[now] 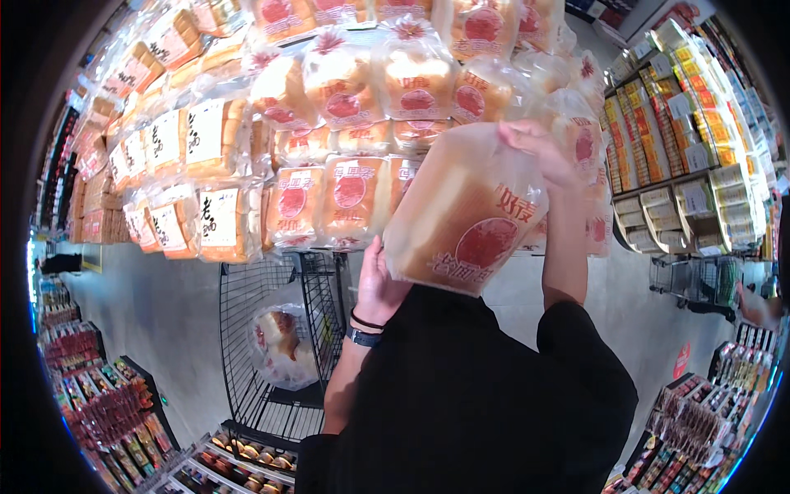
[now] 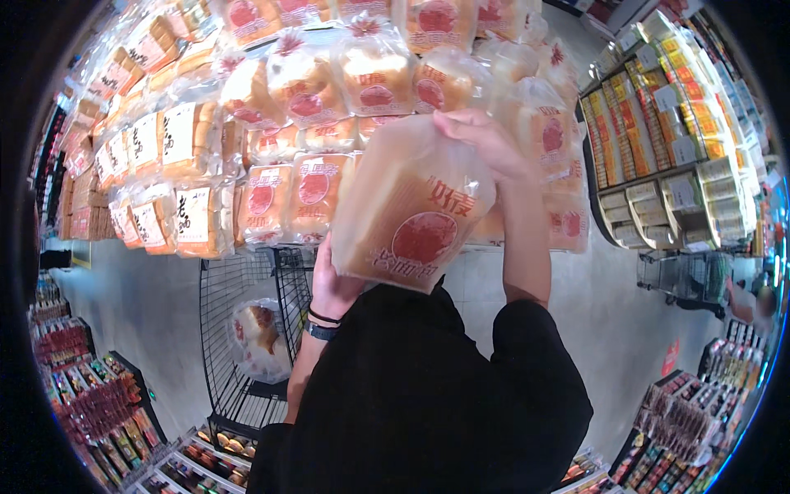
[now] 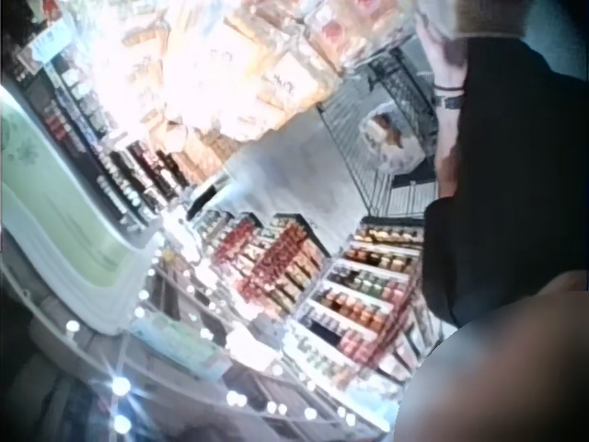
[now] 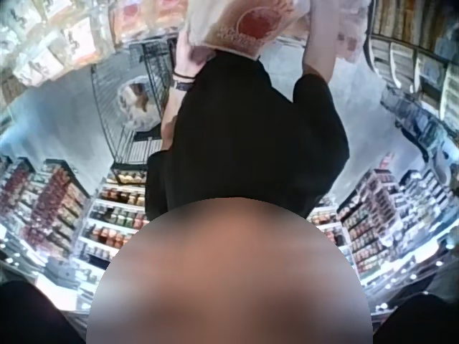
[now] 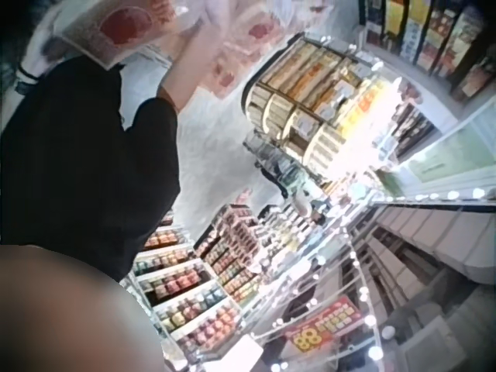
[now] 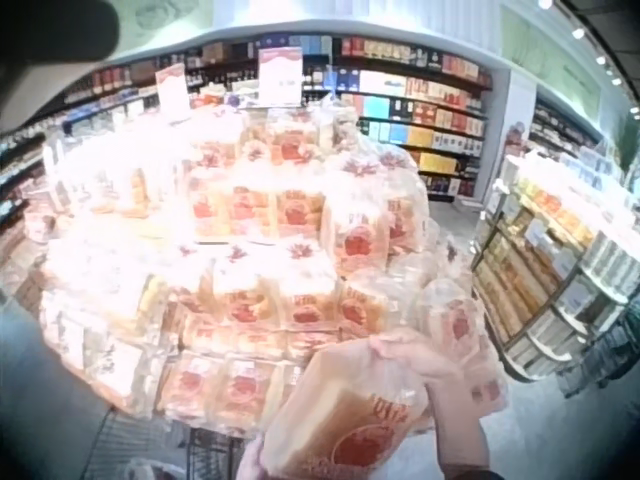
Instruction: Sort and arrange bags of bread from a cart onto supermarket shelves.
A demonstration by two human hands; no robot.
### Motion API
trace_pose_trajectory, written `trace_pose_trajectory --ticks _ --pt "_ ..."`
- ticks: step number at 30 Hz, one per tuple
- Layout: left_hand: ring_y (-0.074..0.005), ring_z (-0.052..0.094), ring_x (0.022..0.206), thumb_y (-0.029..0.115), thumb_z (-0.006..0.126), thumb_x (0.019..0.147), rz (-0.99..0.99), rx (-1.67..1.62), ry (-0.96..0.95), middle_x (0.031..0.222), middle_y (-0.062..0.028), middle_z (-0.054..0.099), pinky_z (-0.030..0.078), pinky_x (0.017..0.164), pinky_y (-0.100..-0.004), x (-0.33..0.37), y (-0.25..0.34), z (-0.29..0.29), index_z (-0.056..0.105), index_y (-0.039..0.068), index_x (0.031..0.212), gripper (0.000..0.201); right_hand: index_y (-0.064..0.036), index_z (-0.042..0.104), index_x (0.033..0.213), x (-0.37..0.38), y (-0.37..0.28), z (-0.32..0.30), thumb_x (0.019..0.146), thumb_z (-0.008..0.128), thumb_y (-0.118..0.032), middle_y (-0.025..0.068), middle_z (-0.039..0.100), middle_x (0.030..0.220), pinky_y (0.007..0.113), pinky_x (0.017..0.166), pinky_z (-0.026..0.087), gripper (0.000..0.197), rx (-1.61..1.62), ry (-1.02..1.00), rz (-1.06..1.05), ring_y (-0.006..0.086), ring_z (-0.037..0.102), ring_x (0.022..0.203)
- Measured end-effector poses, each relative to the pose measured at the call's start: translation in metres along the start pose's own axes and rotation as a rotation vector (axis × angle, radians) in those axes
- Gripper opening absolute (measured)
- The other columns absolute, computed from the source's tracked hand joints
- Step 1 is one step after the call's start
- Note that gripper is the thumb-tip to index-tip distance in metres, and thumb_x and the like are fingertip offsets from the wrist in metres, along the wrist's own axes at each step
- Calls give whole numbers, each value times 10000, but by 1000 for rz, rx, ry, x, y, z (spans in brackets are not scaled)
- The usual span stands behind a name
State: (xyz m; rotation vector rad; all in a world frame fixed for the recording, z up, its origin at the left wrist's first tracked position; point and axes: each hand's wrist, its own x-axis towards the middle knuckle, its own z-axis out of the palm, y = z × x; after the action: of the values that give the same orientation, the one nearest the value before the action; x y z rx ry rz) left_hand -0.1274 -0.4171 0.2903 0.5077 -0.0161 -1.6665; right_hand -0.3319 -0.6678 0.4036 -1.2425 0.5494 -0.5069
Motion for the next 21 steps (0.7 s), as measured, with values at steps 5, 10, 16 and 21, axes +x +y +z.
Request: trace_pose_trajectory --ticks 5,10,16,21 --pt "-240 532 1281 447 343 1063 114 -220 31 1415 -73 557 406 1097 -430 -33 4 -20 471 90 1445 539 31 702 1080 36 22 53 995 614 -257 45 721 984 259 766 528 313 57 -161 113 99 661 832" --pt "-235 561 1252 426 368 1063 283 -226 149 1372 -72 593 422 1084 -416 -84 15 -51 502 81 1406 504 14 695 981 63 56 125 969 644 -271 18 693 877 260 707 512 290 -83 -216 65 96 633 753" --pt "-252 598 1199 400 405 1053 526 -448 70 1287 -85 648 438 1065 -409 -151 11 -137 577 47 1300 464 -10 688 928 79 102 229 975 639 -280 -19 636 831 250 688 463 279 -250 -504 274 73 576 765" --pt "-264 616 1163 292 415 1029 751 -495 383 1250 -124 660 446 1055 -402 -216 4 -206 580 6 1259 402 13 673 942 73 143 345 978 646 -272 3 626 855 258 664 451 289 -409 -682 170 69 563 781"
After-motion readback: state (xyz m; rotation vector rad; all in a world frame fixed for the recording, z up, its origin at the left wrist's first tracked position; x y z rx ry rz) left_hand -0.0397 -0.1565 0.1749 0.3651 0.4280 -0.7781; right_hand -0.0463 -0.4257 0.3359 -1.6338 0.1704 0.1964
